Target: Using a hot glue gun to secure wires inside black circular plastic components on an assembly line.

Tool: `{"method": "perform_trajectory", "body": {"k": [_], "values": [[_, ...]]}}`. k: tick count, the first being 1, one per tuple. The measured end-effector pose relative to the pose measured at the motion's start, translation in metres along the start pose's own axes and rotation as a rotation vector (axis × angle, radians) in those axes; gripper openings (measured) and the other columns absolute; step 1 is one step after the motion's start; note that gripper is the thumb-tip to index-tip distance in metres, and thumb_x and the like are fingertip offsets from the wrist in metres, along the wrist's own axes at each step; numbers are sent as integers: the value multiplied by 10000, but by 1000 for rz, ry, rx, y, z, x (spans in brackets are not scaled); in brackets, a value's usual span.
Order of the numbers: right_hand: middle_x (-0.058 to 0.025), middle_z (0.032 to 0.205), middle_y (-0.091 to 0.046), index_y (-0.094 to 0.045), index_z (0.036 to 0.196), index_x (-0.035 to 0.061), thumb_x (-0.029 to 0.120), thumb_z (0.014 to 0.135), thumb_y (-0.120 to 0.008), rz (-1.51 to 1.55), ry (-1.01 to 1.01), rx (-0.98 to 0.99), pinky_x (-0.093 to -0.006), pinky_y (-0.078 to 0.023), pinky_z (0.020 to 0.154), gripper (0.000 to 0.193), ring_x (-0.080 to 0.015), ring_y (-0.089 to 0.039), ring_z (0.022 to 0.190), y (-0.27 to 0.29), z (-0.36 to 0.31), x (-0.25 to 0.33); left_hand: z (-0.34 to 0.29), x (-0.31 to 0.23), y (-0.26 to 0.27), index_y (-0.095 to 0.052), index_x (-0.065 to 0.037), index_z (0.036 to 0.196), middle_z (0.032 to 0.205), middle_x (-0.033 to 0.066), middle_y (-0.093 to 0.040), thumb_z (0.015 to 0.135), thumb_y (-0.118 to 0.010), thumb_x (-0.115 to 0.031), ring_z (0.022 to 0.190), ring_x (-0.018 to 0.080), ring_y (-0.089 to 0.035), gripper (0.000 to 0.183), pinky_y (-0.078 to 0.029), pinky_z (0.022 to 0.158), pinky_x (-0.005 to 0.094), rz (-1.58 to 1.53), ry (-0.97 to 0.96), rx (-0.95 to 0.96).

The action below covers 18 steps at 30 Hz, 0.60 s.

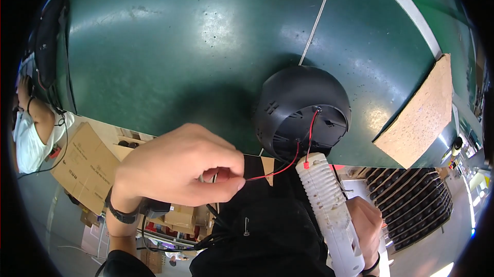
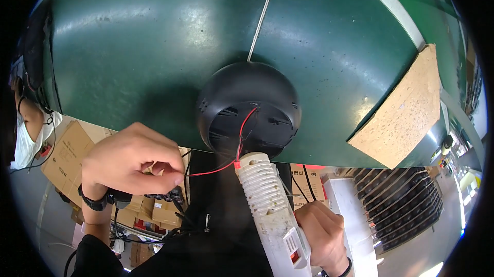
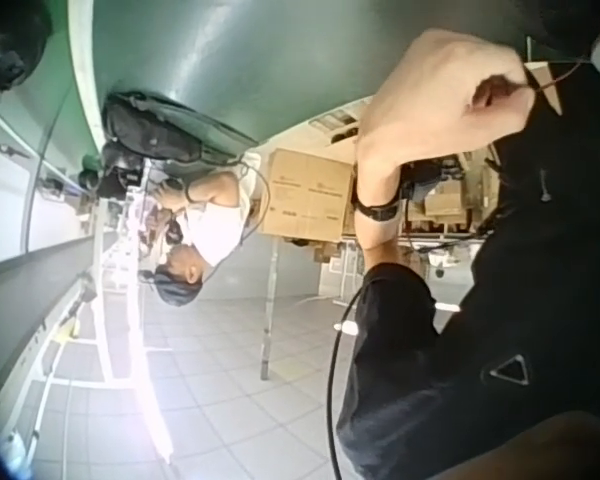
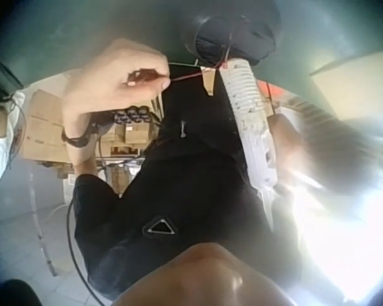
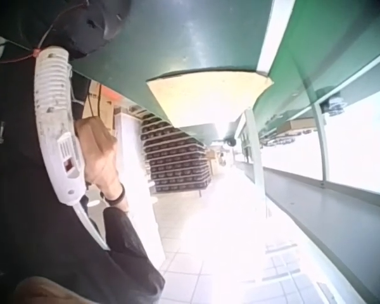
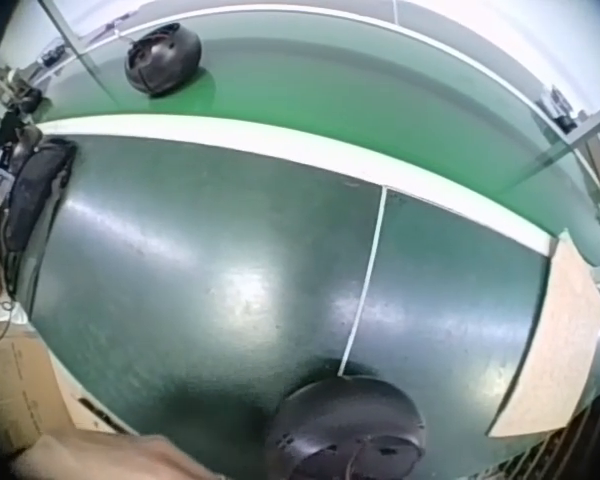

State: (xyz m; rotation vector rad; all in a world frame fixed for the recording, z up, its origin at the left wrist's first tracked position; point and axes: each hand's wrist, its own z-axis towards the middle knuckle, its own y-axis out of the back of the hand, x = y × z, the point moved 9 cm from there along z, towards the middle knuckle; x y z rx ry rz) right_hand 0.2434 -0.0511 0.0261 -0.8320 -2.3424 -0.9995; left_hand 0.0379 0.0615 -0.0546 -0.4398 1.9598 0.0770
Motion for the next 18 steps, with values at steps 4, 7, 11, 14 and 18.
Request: {"method": "perform_trajectory", "body": {"k": [4,7,11,14,18], "values": [[-124,722,-623,-609,819,-11,62,689,-747,-45,-36,79,-351,-492,526,203,-288,-629,622,-4,-2,0,-8,16,-13,-662,-29,782,670,52,-627,826,-722,-72,555,174,-608,85,-439,502,303,2,49,32],[-136,759,-645,-623,836,-18,53,700,-760,-22,-7,21,-363,-506,540,206,-290,-646,642,3,1,10,-4,16,-10,-656,-26,752,662,58,-627,822,-722,-73,564,183,-619,107,-444,509,301,-6,61,3],[-146,804,-665,-640,869,-23,41,708,-761,6,105,-188,-385,-521,556,211,-308,-668,675,12,1,16,-1,19,-13,-654,-27,832,735,59,-664,846,-725,-80,636,168,-658,89,-466,518,288,-25,15,-20],[-158,837,-671,-653,910,-27,29,694,-753,-22,105,-234,-399,-530,573,244,-338,-681,708,17,-3,5,-2,41,-19,-502,-48,1221,1027,110,-698,923,-684,-82,929,184,-699,351,-569,721,305,-309,169,-145],[-130,696,-574,-629,816,-18,56,712,-708,-19,-127,-87,-378,-453,532,150,-305,-599,585,36,0,12,-10,50,-22,-291,-63,1397,1070,156,-685,966,-621,-91,1007,227,-689,543,-571,866,362,-565,212,-396]]}}
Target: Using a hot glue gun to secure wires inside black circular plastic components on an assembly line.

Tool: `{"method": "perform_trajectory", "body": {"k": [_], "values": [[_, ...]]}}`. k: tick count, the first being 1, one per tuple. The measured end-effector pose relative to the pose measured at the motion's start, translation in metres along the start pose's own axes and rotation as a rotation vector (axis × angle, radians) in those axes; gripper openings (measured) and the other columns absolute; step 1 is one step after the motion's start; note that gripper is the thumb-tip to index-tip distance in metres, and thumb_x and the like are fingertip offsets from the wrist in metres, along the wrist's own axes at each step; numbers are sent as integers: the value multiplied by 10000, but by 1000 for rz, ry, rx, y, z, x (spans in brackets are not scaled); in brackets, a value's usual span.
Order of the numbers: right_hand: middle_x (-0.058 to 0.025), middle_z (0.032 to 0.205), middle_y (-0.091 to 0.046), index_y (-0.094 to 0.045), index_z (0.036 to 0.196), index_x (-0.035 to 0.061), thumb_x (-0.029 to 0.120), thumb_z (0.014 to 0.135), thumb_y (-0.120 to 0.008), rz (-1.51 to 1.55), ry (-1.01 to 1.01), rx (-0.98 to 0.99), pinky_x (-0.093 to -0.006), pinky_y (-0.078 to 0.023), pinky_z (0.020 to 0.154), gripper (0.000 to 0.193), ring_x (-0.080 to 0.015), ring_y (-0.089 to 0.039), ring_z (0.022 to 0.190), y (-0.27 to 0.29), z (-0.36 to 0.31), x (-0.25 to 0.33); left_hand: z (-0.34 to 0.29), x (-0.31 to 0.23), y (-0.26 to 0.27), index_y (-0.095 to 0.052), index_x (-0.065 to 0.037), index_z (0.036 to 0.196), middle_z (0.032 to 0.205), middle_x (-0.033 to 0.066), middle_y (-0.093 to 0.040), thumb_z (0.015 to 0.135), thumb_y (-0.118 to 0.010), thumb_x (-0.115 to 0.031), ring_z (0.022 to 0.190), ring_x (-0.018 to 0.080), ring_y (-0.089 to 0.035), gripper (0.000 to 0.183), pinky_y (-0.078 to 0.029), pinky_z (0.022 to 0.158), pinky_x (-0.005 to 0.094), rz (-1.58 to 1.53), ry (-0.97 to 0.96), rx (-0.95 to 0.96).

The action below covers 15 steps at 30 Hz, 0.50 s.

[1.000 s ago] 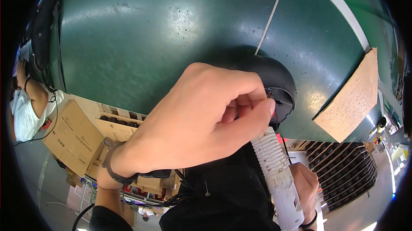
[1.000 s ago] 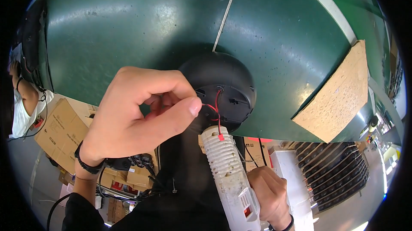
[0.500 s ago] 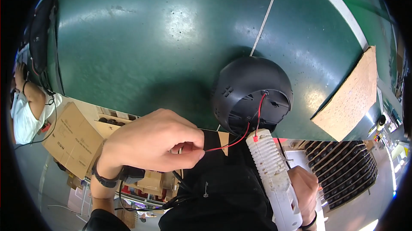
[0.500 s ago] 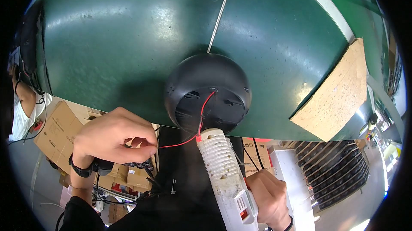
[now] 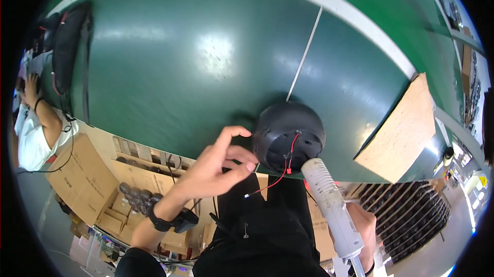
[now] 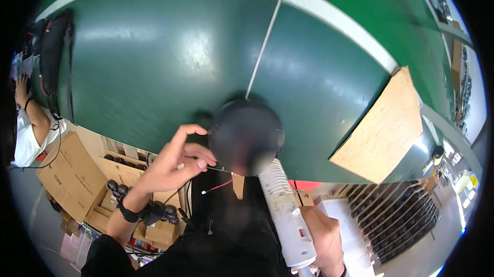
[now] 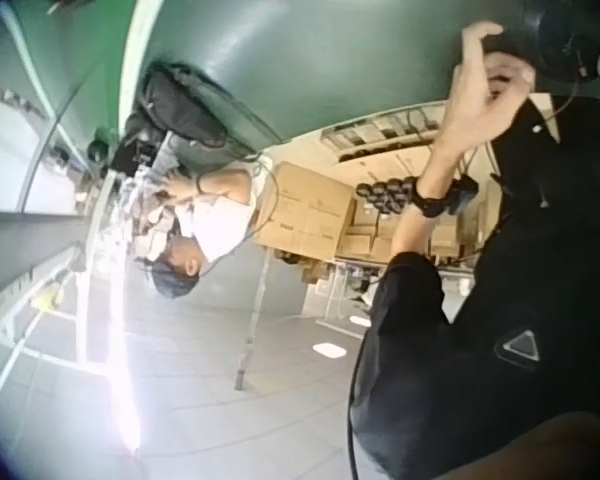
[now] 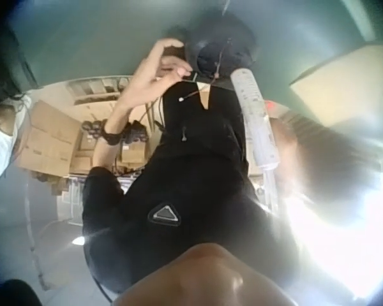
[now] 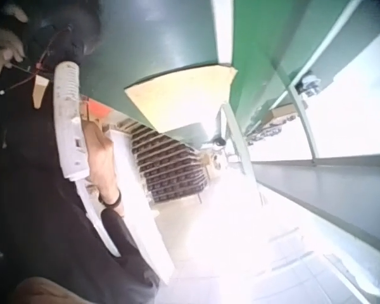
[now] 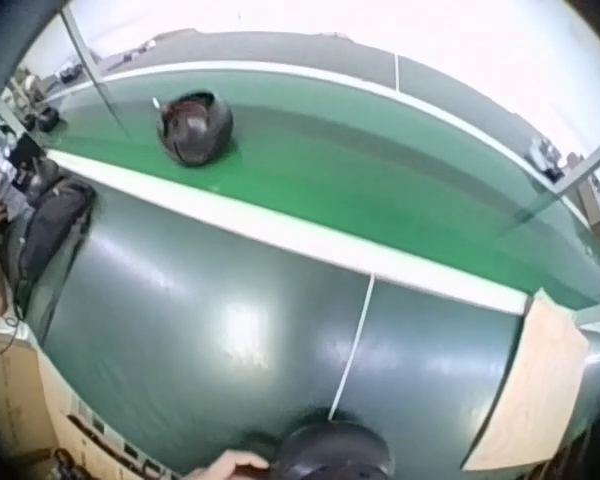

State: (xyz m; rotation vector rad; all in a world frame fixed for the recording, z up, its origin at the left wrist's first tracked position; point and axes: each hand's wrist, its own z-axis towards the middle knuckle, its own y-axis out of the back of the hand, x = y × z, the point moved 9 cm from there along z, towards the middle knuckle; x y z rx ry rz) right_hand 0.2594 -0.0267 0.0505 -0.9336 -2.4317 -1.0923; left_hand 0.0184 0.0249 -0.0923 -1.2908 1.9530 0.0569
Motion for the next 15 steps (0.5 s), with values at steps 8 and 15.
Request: {"method": "perform_trajectory", "body": {"k": [8,15], "values": [[-147,797,-671,-658,1071,7,179,793,-730,-33,284,-432,-380,-543,648,334,-301,-662,636,50,54,80,43,-20,-69,-212,-49,1519,1298,208,-579,906,-659,-40,1199,275,-611,759,-541,966,390,18,-300,110],[-144,794,-668,-650,1075,13,186,801,-729,210,427,-473,-380,-544,655,334,-289,-655,622,74,77,83,68,-211,89,-388,1,1429,1402,214,-451,836,-737,-157,1293,360,-481,706,-473,1013,433,456,-841,-853]]}}
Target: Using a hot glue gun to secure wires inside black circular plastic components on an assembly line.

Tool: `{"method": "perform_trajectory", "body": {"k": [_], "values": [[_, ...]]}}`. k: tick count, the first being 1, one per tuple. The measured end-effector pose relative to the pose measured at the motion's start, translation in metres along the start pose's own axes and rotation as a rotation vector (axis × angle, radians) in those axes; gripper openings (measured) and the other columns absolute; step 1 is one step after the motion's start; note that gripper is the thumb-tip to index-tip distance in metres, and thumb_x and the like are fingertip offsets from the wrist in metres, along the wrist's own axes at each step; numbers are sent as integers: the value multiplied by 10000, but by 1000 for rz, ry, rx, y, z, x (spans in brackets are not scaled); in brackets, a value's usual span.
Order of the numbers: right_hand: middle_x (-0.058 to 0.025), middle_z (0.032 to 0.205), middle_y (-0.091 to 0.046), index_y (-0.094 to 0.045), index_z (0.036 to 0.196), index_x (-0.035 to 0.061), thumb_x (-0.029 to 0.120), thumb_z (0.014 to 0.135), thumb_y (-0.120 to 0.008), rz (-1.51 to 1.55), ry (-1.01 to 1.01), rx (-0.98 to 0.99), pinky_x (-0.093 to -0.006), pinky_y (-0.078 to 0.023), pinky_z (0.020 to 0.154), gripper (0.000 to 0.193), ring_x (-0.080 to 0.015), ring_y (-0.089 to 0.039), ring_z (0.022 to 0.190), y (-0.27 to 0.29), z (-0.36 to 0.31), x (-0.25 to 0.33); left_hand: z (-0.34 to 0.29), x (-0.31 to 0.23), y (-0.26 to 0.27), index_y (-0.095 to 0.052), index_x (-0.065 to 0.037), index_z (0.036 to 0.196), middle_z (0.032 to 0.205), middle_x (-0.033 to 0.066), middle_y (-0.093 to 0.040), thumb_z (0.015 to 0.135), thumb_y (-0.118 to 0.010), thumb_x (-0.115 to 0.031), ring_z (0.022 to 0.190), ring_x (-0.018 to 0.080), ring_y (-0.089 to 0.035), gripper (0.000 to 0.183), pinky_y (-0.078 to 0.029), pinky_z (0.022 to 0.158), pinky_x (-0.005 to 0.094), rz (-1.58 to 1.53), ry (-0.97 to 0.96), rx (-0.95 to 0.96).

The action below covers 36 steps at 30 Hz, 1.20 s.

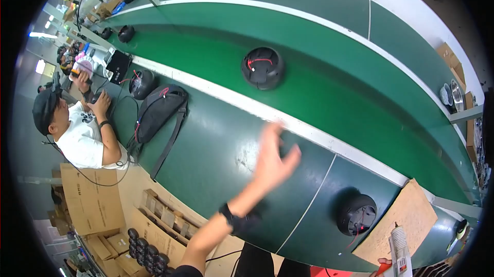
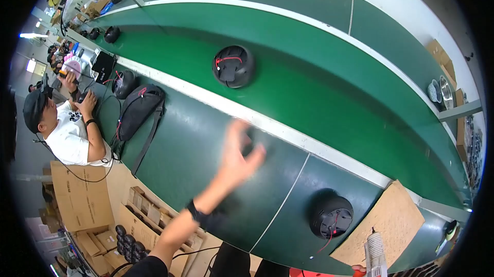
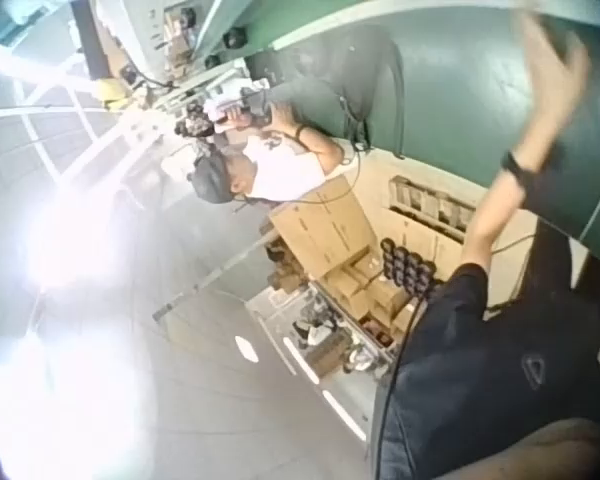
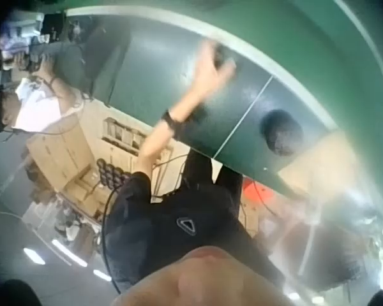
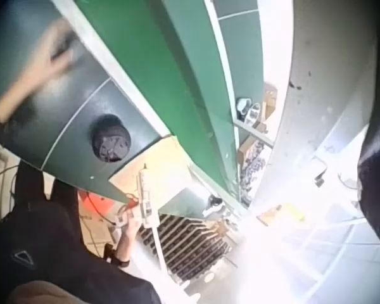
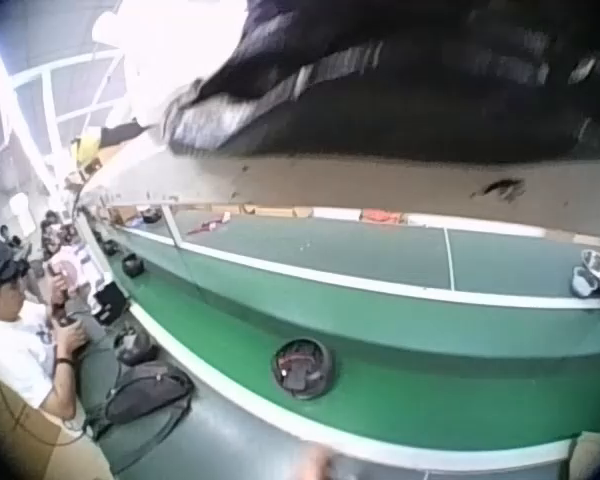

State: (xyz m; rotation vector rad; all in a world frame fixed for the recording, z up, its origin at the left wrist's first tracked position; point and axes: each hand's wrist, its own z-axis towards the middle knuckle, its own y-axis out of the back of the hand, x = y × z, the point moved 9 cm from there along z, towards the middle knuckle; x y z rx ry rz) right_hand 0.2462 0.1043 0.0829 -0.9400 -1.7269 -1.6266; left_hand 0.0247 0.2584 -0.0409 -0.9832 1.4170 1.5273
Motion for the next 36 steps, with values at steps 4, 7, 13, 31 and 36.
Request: {"method": "perform_trajectory", "body": {"k": [4,7,13,31,36], "values": [[-142,792,-666,-645,1078,16,189,806,-728,129,-15,-2,-380,-545,659,333,-283,-651,614,2,-4,-16,122,21,76,-131,30,1545,1484,282,-367,662,-915,-258,1410,386,-376,1215,-323,1170,447,489,-138,-308],[-141,791,-665,-641,1080,19,192,809,-727,227,-46,16,-381,-546,661,333,-278,-647,608,-2,-10,-35,182,70,79,-67,26,1554,1519,309,-274,589,-951,-334,1406,421,-359,1357,-337,1170,460,182,-182,-58],[-139,788,-663,-633,1084,24,198,816,-726,400,-186,55,-381,-547,667,332,-267,-641,596,-8,-49,-76,170,43,71,-292,20,1504,1412,237,-466,504,-993,-361,1317,331,-495,1279,-404,1122,410,245,-184,54],[-159,841,-646,-585,1113,48,231,849,-724,785,-602,107,-382,-552,712,350,-209,-597,541,1,-187,-129,-257,2,19,-80,-21,1549,1456,197,-304,788,-691,64,1349,286,-387,979,-445,1073,419,-86,586,262],[-143,950,-652,-472,1385,53,287,823,-754,385,-494,435,-409,-547,835,672,-278,-622,698,-13,-212,-138,-192,-22,79,-696,19,974,639,43,-585,817,-753,-86,558,133,-579,198,-479,568,253,326,333,146]]}}
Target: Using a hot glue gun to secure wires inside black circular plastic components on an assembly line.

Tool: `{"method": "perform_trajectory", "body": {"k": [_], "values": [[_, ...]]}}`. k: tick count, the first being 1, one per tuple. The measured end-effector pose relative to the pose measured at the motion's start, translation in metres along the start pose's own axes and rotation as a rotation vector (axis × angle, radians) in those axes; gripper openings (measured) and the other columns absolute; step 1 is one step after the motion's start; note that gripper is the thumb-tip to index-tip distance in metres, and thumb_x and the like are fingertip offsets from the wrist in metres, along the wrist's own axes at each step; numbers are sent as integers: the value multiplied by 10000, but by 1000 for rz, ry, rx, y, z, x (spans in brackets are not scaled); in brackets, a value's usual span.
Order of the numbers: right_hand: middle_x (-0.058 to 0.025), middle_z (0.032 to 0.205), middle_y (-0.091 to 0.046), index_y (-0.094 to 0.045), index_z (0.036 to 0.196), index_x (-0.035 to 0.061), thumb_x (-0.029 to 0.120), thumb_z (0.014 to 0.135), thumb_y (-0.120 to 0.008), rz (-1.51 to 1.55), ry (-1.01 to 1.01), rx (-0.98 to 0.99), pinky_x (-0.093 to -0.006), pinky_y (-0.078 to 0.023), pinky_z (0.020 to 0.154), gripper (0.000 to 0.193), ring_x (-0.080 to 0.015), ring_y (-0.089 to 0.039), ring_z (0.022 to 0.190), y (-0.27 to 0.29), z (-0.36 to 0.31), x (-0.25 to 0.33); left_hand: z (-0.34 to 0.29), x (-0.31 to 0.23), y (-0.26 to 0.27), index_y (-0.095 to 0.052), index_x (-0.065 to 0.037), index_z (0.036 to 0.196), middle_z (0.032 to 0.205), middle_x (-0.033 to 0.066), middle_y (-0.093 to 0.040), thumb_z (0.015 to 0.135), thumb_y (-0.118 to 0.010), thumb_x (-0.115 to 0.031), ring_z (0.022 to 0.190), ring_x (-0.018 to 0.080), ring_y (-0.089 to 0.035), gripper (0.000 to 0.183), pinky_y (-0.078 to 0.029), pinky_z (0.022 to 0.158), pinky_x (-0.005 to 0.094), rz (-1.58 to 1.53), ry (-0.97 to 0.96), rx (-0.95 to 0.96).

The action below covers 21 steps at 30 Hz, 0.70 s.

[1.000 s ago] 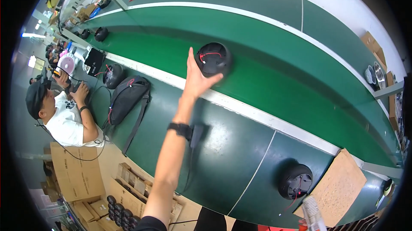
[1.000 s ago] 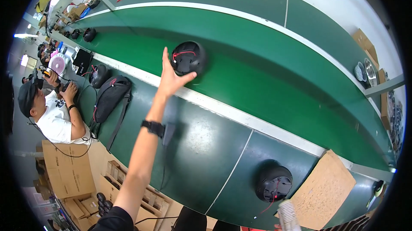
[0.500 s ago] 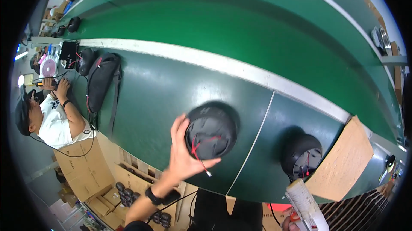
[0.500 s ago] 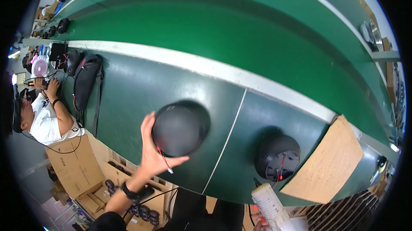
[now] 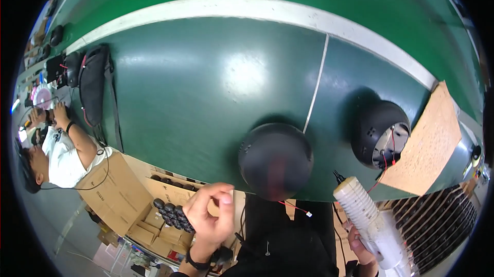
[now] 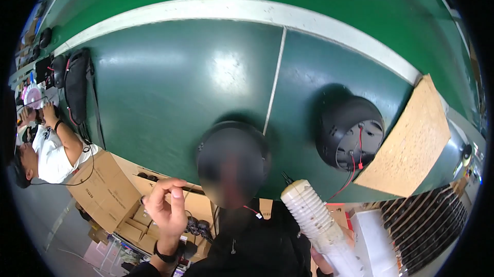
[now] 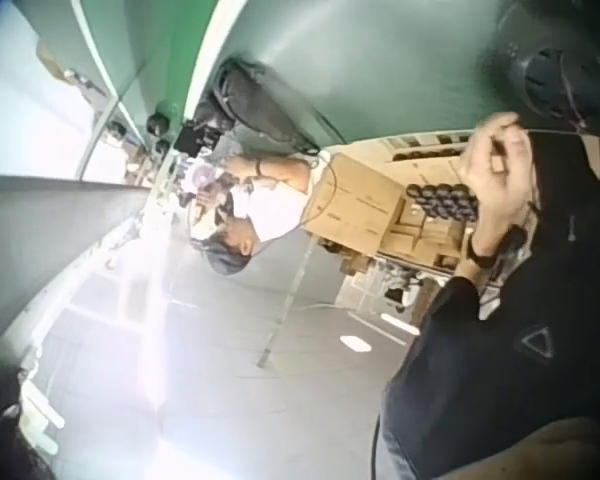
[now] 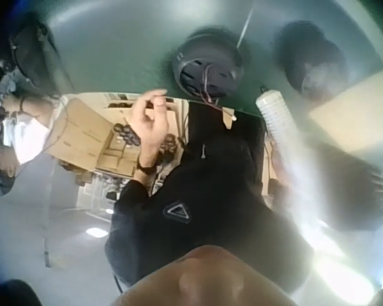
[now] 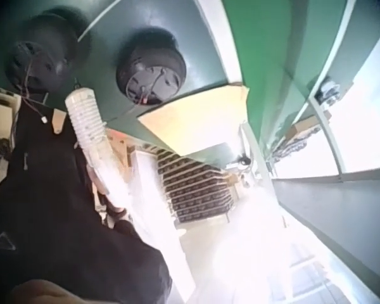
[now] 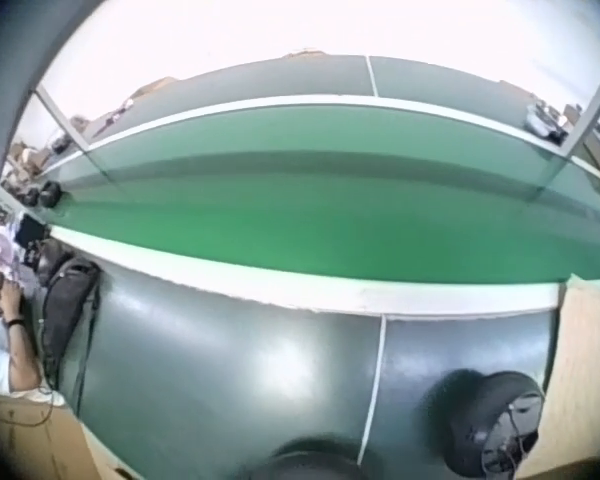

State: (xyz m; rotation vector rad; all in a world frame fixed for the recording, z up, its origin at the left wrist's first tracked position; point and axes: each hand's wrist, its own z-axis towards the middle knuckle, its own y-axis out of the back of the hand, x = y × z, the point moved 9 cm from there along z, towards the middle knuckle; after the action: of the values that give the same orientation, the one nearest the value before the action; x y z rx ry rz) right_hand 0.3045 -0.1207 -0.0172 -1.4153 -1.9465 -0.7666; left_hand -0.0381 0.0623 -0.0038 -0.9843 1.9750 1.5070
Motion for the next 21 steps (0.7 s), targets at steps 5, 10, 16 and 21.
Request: {"method": "perform_trajectory", "body": {"k": [5,10,16,21], "values": [[-169,964,-724,-689,1003,-16,102,791,-750,-306,70,-130,-352,-566,719,250,-272,-725,813,-12,41,83,32,-57,-67,-717,-52,833,456,13,-475,746,-839,-204,374,134,-455,213,-354,413,289,355,-175,362],[-167,973,-721,-676,964,-5,122,788,-748,-148,257,-200,-316,-562,606,229,-244,-729,772,-23,48,80,50,-64,-66,-682,-44,782,527,40,-529,779,-786,-96,427,164,-507,116,-390,450,303,289,-186,473],[-124,986,-691,-655,948,7,132,688,-790,-202,351,-51,-293,-551,550,319,-226,-697,705,-45,67,86,86,-72,-78,-685,4,790,638,47,-642,818,-744,-23,536,98,-585,71,-432,495,252,81,-161,707],[-126,1022,-644,-624,1010,-1,137,661,-815,-394,404,-57,-304,-557,550,421,-219,-684,686,-65,76,97,105,-63,-85,-686,16,797,612,47,-654,860,-731,-53,519,70,-586,103,-427,474,239,69,7,859]]}}
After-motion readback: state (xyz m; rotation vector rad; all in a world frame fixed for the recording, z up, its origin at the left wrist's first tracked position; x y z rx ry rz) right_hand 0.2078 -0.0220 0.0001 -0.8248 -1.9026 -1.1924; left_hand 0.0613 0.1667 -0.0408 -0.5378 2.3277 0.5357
